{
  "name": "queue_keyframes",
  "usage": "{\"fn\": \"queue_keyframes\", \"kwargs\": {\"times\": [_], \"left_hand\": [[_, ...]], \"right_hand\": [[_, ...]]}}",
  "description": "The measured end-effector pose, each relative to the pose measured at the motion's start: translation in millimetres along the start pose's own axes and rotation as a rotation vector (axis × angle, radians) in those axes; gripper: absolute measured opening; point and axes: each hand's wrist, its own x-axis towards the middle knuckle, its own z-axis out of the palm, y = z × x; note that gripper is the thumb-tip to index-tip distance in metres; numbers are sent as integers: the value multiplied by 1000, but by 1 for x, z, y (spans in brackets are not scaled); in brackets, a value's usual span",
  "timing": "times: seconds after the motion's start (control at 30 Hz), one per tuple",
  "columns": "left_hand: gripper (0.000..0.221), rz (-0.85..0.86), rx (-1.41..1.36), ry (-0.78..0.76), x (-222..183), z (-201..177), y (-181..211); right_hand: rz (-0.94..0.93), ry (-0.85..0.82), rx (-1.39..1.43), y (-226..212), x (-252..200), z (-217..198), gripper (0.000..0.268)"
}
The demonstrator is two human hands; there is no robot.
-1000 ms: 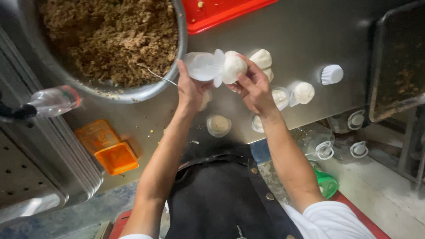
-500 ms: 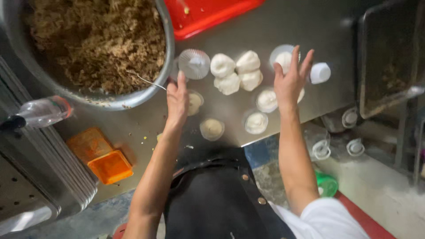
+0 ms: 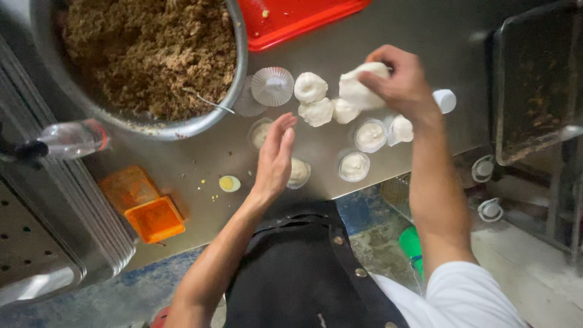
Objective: The person prepares siopao by filling dough discs with a meat mixture and egg slices, pleating them into buns, and placing them onto a steaming tray.
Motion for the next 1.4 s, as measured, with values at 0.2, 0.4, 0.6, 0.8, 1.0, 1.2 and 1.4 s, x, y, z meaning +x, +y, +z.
{"fn": "queue_keyframes", "kwargs": {"times": [0.2, 0.4, 0.6, 0.8, 1.0, 1.2, 1.4], "left_hand": [[85, -17, -996, -263, 25, 22, 34], [91, 57, -1183, -336, -22, -13, 76], [99, 171, -1135, -331, -59, -45, 82], [93, 410, -988, -98, -72, -72, 66], [84, 543, -42, 73, -104, -121, 74], [63, -152, -324, -293, -137, -187, 67], [48, -157, -472, -18, -125, -178, 16]], "right_hand": [[-155, -136, 121, -79, -51, 95, 31], [-512, 236, -217, -181, -82, 167, 50], [-201, 457, 391, -196, -83, 220, 70], [-349, -13, 1030, -161, -78, 226, 67], [116, -289, 491, -153, -118, 229, 32], [-478, -213, 71, -191, -73, 202, 16], [-430, -82, -866, -152, 40, 245, 32]]}}
